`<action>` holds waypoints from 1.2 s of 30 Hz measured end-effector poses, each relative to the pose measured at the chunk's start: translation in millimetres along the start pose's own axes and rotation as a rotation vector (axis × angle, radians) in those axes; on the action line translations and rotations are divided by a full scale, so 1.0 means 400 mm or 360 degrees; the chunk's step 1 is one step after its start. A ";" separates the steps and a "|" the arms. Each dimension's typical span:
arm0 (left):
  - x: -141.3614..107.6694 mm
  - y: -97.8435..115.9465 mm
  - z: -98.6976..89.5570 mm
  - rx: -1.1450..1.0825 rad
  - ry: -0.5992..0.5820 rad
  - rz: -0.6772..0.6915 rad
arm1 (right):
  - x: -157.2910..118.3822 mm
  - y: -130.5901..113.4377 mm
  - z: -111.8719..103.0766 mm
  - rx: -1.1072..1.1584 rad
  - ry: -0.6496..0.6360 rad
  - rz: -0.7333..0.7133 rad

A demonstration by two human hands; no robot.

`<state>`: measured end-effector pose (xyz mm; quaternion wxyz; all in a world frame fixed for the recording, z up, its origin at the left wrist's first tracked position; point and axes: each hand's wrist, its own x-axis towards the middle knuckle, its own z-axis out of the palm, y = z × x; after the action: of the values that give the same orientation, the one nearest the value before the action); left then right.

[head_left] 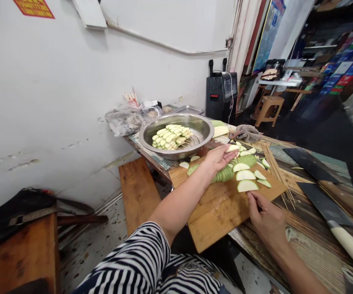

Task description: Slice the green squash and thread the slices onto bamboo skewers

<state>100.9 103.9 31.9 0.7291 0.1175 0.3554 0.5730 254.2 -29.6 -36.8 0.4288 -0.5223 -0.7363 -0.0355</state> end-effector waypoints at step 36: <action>0.001 -0.022 0.006 0.0278 -0.0125 0.0224 | 0.002 0.001 0.010 0.0141 -0.0030 0.0208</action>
<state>109.2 102.2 28.2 0.6873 0.2275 0.3661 0.5846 252.1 -26.8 -39.0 0.4460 -0.5501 -0.7054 0.0301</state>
